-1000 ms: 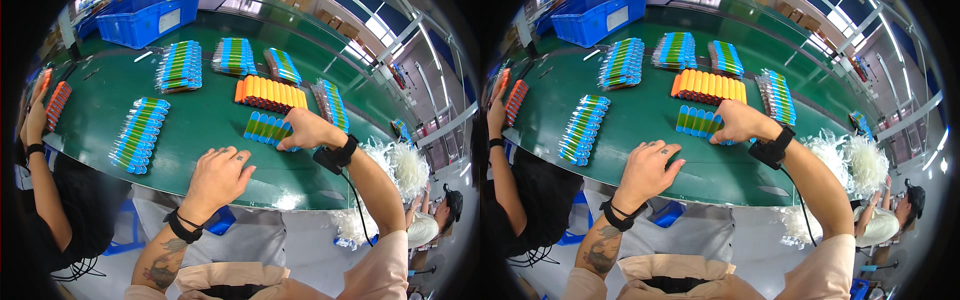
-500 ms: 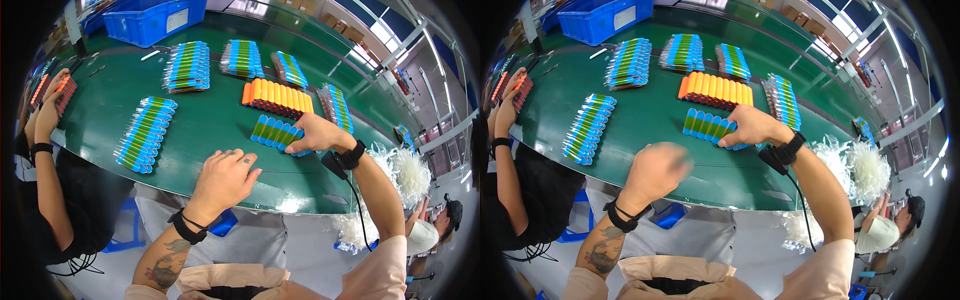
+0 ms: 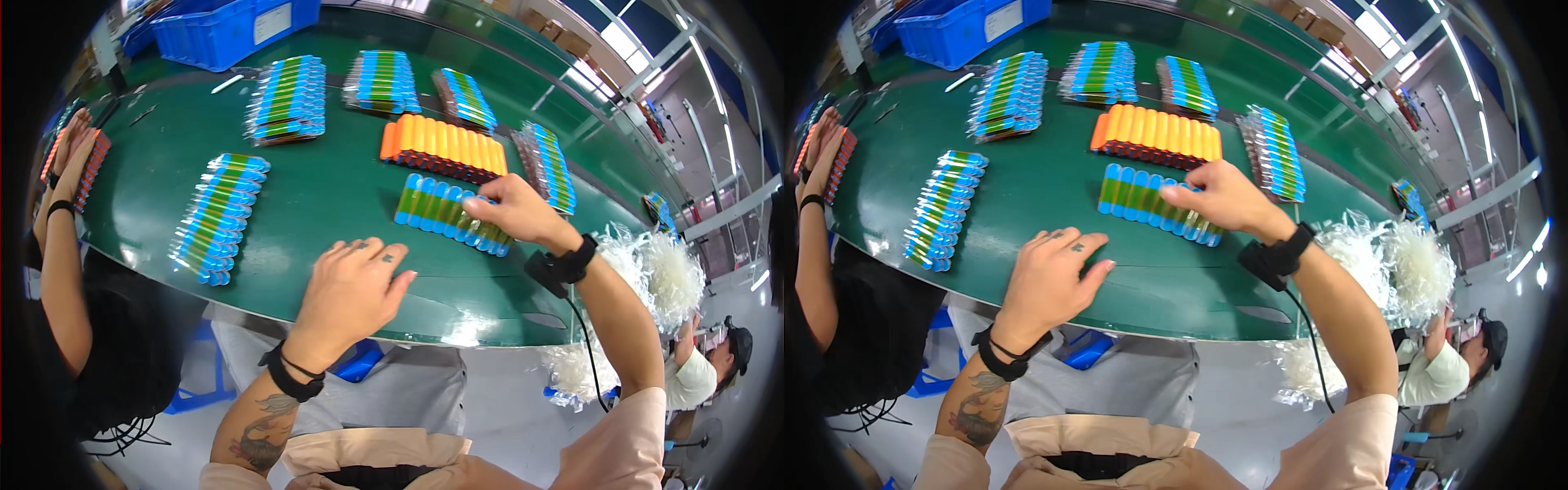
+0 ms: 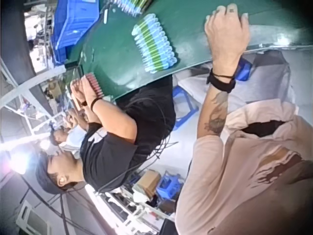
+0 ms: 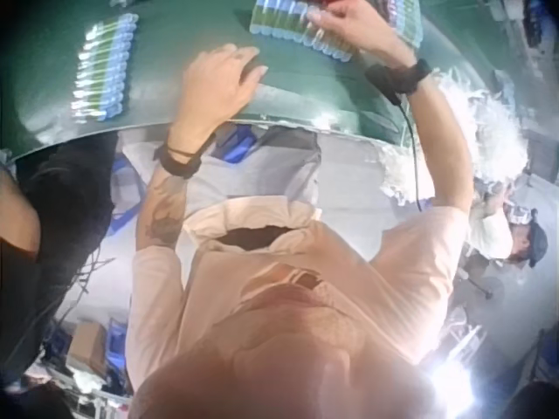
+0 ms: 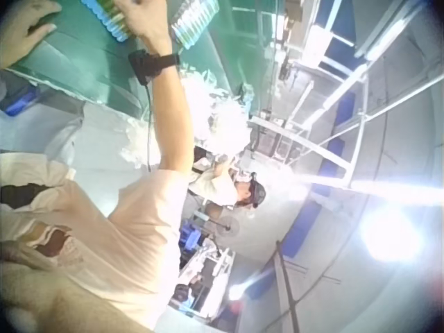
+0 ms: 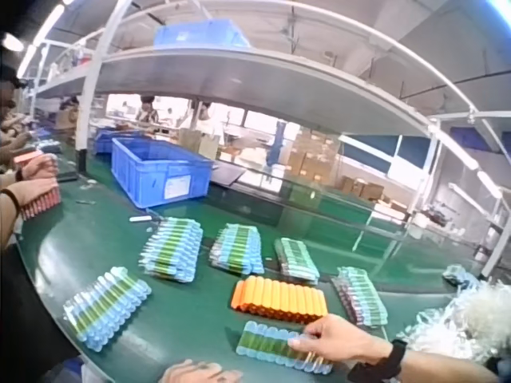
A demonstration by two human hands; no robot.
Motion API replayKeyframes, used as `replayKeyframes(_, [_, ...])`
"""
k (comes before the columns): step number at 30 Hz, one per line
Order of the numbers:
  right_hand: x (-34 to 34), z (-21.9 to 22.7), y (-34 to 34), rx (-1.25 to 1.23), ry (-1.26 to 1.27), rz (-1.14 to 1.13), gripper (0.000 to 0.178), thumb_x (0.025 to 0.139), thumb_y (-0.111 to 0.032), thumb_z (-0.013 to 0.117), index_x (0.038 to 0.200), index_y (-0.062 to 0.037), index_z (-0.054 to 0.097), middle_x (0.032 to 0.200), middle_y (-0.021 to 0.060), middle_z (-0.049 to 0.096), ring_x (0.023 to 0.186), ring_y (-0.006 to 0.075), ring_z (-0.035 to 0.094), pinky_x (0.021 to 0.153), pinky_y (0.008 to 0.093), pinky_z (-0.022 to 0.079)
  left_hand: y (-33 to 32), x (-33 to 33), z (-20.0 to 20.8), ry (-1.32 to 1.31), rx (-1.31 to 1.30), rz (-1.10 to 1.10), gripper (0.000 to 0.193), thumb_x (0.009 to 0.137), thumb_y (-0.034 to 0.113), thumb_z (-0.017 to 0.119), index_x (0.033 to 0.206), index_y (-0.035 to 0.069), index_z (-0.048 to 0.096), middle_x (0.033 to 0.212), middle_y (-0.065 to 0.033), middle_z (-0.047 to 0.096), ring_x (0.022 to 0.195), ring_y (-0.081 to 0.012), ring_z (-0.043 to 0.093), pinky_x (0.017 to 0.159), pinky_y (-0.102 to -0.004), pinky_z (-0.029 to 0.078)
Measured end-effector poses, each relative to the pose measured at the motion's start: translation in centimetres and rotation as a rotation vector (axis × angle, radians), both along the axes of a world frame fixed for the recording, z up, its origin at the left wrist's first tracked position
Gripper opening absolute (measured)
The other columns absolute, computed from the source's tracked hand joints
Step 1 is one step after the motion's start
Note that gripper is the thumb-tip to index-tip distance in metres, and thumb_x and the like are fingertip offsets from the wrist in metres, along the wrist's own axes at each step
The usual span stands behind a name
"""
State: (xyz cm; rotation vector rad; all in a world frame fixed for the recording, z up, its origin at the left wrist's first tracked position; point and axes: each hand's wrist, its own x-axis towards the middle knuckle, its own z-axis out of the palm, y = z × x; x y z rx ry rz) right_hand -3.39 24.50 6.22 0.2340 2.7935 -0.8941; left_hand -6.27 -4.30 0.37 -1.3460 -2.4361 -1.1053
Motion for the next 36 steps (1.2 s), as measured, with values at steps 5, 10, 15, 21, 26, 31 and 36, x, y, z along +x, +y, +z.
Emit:
replayKeyframes(5, [-0.8, 0.0, -2.4, 0.102, 0.107, -0.091, 0.066, 0.099, -0.051, 0.060, 0.067, 0.0073, 0.061, 0.051, 0.0133, 0.046, 0.050, 0.0190, 0.045, 0.053, 0.0430, 0.041, -0.6, 0.1, 0.1, -0.005, -0.001, 0.044, 0.026, 0.085, 0.021, 0.075, 0.105, 0.005, 0.072, 0.083, -0.0112, 0.064, 0.078, -0.0316, 0.064, 0.073, -0.0435, 0.049])
replayKeyframes(10, [-1.5, 1.0, -2.0, 0.176, -0.111, -0.091, 0.068, 0.100, -0.051, 0.060, 0.066, 0.0076, 0.064, 0.057, 0.0179, 0.054, 0.052, 0.0262, 0.050, 0.057, 0.0441, 0.045, -0.2, 0.3, -0.2, 0.030, 0.032, 0.027, 0.024, 0.085, 0.023, 0.076, 0.103, 0.008, 0.071, 0.081, -0.0104, 0.062, 0.074, -0.0333, 0.063, 0.072, -0.0442, 0.049])
replayKeyframes(15, [-2.4, 1.6, -2.8, 0.197, -0.233, -0.071, 0.070, 0.100, -0.051, 0.062, 0.057, 0.0040, 0.056, 0.052, 0.0085, 0.044, 0.050, 0.0161, 0.042, 0.050, 0.0401, 0.036, -0.5, 0.2, 0.3, -0.006, -0.026, 0.035, 0.025, 0.086, 0.024, 0.074, 0.103, 0.007, 0.071, 0.085, -0.0108, 0.064, 0.078, -0.0330, 0.064, 0.074, -0.0448, 0.051])
replayKeyframes(21, [-0.5, -0.4, -2.8, 0.309, 0.125, 0.036, 0.052, 0.093, -0.049, 0.068, 0.086, 0.0024, 0.071, 0.074, 0.0208, 0.067, 0.076, 0.0349, 0.070, 0.073, 0.0450, 0.055, -0.2, 0.1, 0.3, 0.000, -0.044, 0.032, 0.026, 0.086, 0.023, 0.075, 0.105, 0.006, 0.071, 0.083, -0.0098, 0.063, 0.078, -0.0311, 0.064, 0.074, -0.0438, 0.051])
replayKeyframes(26, [3.4, -0.7, -3.3, 0.649, 0.398, 0.340, 0.072, 0.085, -0.059, 0.071, 0.125, 0.0008, 0.064, 0.123, 0.0233, 0.062, 0.111, 0.0389, 0.064, 0.094, 0.0487, 0.053, -0.7, 0.0, 1.5, -0.137, -0.032, -0.006, 0.036, 0.083, 0.017, 0.077, 0.116, 0.004, 0.070, 0.091, -0.0122, 0.064, 0.079, -0.0310, 0.064, 0.079, -0.0421, 0.051])
replayKeyframes(31, [4.3, -1.0, -2.7, 0.755, 0.388, 0.326, 0.083, 0.082, -0.062, 0.072, 0.136, 0.0007, 0.059, 0.130, 0.0246, 0.059, 0.124, 0.0389, 0.058, 0.103, 0.0522, 0.047, -1.3, -1.0, 6.4, -0.122, -0.161, -0.135, 0.059, 0.084, 0.015, 0.077, 0.137, -0.001, 0.056, 0.123, -0.0219, 0.058, 0.108, -0.0397, 0.062, 0.095, -0.0443, 0.050])
replayKeyframes(36, [2.1, 1.6, -2.8, 0.333, 0.162, 0.185, 0.071, 0.081, -0.050, 0.078, 0.126, 0.0020, 0.065, 0.112, 0.0218, 0.067, 0.105, 0.0362, 0.067, 0.091, 0.0432, 0.053, 3.8, -5.9, 4.3, -0.044, -0.174, -0.209, 0.061, 0.088, 0.022, 0.075, 0.138, -0.005, 0.053, 0.126, -0.0238, 0.060, 0.116, -0.0396, 0.060, 0.101, -0.0443, 0.048])
